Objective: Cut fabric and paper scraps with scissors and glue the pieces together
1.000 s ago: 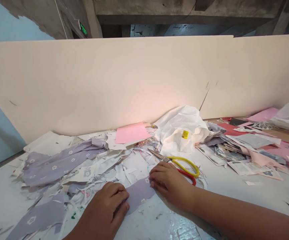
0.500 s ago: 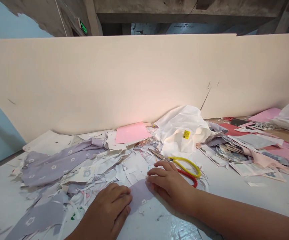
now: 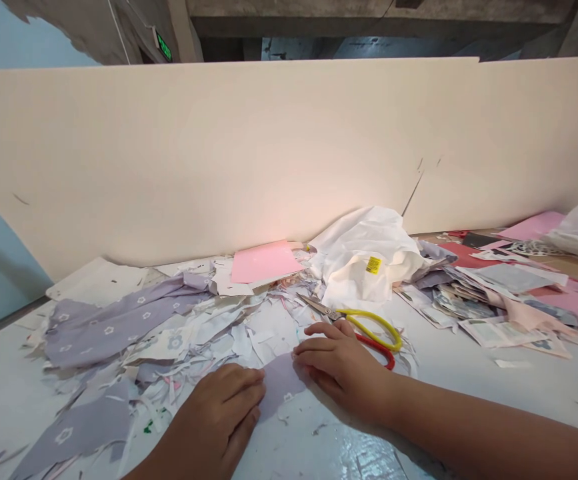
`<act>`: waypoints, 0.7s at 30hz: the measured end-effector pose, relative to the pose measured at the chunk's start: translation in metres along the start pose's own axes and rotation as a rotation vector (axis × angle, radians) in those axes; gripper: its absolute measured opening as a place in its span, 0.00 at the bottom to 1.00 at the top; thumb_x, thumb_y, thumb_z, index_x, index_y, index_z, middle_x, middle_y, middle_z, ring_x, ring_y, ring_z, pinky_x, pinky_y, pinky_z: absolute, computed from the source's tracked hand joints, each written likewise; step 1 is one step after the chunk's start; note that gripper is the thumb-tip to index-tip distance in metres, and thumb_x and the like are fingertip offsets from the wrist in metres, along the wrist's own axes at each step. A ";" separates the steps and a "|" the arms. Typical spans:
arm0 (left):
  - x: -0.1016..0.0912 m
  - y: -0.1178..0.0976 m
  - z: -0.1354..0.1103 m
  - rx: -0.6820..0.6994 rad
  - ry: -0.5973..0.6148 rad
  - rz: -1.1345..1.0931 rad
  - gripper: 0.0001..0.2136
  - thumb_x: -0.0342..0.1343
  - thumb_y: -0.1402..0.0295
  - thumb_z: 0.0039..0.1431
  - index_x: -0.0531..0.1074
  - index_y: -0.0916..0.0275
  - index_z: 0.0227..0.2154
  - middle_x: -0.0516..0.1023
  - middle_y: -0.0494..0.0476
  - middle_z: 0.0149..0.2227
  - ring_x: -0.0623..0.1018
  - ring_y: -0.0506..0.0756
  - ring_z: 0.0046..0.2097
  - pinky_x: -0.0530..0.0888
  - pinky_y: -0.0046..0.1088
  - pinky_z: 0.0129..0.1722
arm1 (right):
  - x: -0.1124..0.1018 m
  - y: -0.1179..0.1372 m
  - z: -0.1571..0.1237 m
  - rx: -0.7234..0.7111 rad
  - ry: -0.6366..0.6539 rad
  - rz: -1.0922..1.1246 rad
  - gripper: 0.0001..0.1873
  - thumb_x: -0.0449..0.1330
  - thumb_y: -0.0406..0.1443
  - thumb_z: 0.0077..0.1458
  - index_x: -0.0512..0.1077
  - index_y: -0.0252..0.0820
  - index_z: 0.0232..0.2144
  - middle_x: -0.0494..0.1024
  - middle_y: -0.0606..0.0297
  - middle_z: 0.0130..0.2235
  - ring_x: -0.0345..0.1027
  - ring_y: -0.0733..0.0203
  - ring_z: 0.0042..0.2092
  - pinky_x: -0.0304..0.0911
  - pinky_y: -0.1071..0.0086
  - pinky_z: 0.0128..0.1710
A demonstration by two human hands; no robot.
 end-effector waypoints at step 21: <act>0.001 -0.003 0.003 0.062 0.038 0.020 0.14 0.49 0.69 0.55 0.71 0.58 0.44 0.76 0.53 0.45 0.75 0.53 0.46 0.74 0.30 0.44 | -0.001 0.009 0.002 0.021 0.117 0.012 0.13 0.48 0.32 0.57 0.71 0.49 0.39 0.75 0.69 0.44 0.57 0.55 0.52 0.47 0.58 0.45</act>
Point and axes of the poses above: each hand's wrist, its own z-axis towards the middle knuckle, its own x-axis out of the palm, y = z × x, the point moved 2 cm from there along z, towards the middle knuckle
